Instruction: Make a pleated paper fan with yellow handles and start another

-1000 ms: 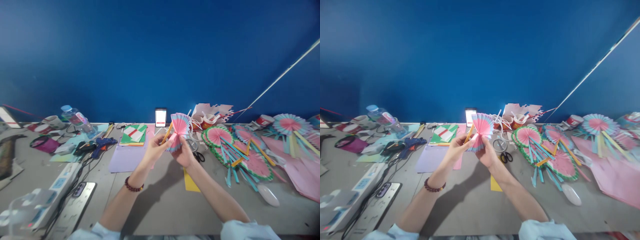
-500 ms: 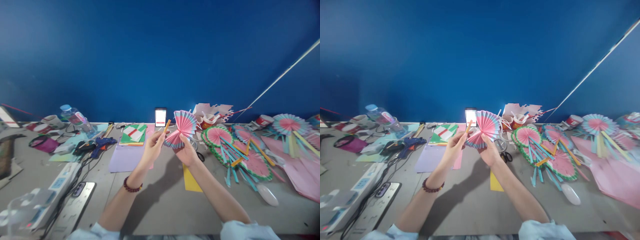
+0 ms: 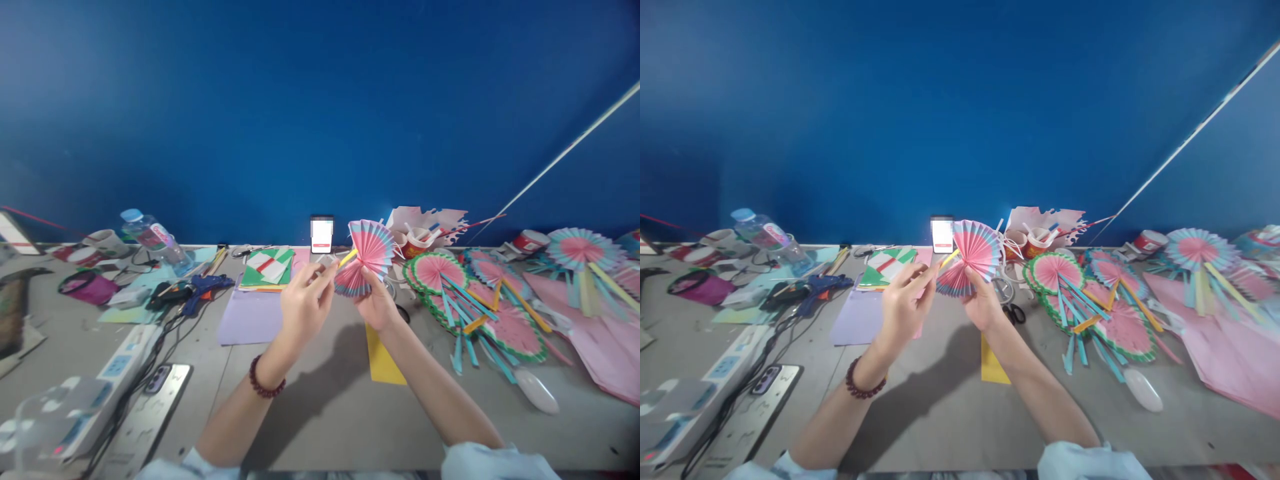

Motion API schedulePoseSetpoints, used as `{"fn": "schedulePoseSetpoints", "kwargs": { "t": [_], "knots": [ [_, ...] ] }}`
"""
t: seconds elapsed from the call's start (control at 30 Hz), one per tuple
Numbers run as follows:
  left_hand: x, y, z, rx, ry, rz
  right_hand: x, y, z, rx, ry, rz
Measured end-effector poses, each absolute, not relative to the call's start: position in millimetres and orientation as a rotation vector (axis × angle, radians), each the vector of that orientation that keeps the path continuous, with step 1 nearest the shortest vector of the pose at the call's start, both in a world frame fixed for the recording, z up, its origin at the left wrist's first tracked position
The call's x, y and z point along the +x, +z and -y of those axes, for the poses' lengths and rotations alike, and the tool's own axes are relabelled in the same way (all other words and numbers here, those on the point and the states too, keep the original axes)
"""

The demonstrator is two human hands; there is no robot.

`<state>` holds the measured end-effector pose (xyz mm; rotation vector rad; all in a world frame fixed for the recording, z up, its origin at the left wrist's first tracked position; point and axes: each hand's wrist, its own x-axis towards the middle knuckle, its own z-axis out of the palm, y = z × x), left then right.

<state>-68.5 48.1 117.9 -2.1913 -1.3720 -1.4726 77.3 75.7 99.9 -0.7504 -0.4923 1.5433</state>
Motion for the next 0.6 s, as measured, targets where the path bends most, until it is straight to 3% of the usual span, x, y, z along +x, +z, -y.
{"fn": "schedulePoseSetpoints", "kwargs": {
  "t": [0.6],
  "knots": [
    [-65.1, 119.2, -42.0, -2.244, -1.342, 1.386, 78.9, 99.5, -76.9, -0.691, 1.556, 0.530]
  ]
}}
